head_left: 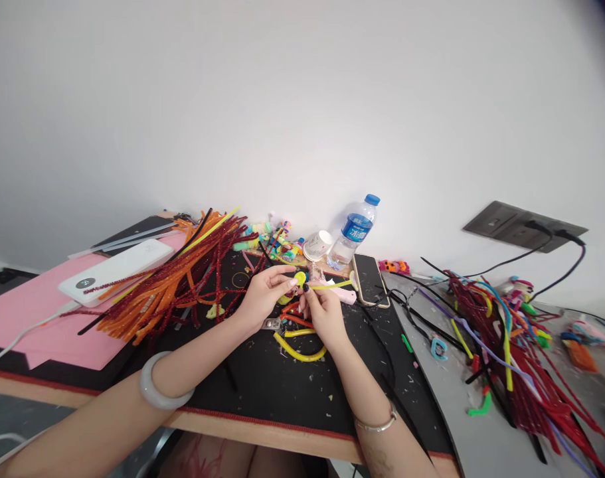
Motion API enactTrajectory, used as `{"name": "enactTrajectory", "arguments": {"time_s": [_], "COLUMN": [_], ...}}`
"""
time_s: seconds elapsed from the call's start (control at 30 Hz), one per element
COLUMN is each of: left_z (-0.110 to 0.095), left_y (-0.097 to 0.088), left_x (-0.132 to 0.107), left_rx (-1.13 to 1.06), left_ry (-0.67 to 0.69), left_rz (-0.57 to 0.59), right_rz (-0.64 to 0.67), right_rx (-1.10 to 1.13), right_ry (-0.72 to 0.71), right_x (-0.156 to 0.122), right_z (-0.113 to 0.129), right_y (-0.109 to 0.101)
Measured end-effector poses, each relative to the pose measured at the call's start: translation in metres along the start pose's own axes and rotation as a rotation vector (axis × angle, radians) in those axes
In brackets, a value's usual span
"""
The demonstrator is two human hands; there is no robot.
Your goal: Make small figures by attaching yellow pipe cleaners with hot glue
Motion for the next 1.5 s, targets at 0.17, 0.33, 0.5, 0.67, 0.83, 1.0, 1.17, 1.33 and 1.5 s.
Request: {"name": "enactTrajectory", "arguments": {"time_s": [0.17, 0.33, 0.5, 0.67, 0.83, 1.0, 1.17, 1.33, 1.5], "left_z": [-0.0011, -0.0024, -0.0008, -0.0004, -0.0025, -0.0028, -0.0022, -0.0026, -0.0045], "left_y": [0.0009, 0.0012, 0.0014, 0.0019, 0.0027, 0.0017, 0.0020, 0.0032, 0.0028], "left_x": [-0.0006, -0.0009, -0.0010, -0.0012, -0.0016, -0.0013, -0.0011, -0.0013, -0.0012], "left_rx": [0.003, 0.020, 0.014, 0.001, 0.019, 0.040, 0.046, 0.058, 0.078], "left_ry": [-0.001, 0.003, 0.002, 0.002, 0.005, 0.024, 0.031, 0.027, 0.051], "left_rz": [0.012, 0.009, 0.014, 0.017, 0.014, 0.003, 0.008, 0.022, 0.022], "right_rz": [-0.002, 0.002, 0.016, 0.015, 0.014, 0.016, 0.014, 0.014, 0.017], "right_rx": [-0.021, -0.046, -0.106, -0.145, -0.167, -0.178, -0.184, -0.177, -0.171], "right_ry": [-0.017, -0.026, -0.040, -0.057, -0.069, -0.079, -0.087, -0.084, -0.077], "right_x": [-0.0008, -0.0002, -0.0008, -0.0024, -0.0018, -0.0018, -0.0018, -0.0013, -0.0012], "right_z": [0.0016, 0.0011, 0.0032, 0.0040, 0.0048, 0.0049, 0.0050, 0.0050, 0.0027], "right_y": [0.0001, 0.0007, 0.0023, 0.0019, 0.0020, 0.0020, 0.0016, 0.0016, 0.0017]}}
Point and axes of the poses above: each hand's wrist, its own x-axis towards the middle knuckle, its own y-axis out of the palm, z = x × y, the point moved 8 cm from there along x, towards the middle knuckle, and after that the axes turned 2 degrees about z, right-handed, at the moved point
